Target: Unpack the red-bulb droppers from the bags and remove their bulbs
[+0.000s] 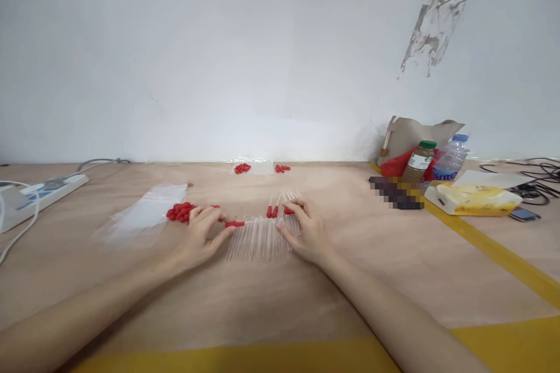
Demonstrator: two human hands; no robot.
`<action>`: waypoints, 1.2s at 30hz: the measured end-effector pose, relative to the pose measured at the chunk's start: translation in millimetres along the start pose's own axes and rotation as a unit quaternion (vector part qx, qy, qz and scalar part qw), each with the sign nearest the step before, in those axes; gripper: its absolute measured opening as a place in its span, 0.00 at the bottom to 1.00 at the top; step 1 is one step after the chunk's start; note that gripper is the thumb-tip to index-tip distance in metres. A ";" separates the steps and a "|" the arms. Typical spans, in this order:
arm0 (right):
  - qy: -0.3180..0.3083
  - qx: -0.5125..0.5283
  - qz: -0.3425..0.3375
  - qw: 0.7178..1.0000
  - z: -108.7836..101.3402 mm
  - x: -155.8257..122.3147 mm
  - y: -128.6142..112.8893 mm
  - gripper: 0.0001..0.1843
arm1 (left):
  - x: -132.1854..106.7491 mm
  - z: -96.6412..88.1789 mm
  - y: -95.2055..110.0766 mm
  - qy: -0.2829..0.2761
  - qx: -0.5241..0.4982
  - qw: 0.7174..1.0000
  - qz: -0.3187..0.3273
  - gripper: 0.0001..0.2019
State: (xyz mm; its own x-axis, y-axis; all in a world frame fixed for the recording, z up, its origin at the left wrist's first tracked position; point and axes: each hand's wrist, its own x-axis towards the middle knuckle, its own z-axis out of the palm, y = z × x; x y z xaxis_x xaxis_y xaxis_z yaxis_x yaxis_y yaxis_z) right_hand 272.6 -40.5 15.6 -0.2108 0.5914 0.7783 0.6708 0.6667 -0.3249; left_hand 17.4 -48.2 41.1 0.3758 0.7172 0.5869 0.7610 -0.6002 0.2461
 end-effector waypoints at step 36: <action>-0.030 -0.026 -0.019 0.999 0.3 -8.1 -6.1 0.13 | -44.7 -5.7 -13.0 -0.002 -0.068 0.997 0.038 0.08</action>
State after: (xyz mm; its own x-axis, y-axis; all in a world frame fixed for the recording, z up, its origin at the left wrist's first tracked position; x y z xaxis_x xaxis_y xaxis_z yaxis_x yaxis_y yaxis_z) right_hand 270.0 -49.2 11.2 -0.2771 0.5934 0.7557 0.6973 0.6653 -0.2668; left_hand -12.3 -74.5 16.1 0.4315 0.6688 0.6054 0.6513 -0.6953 0.3040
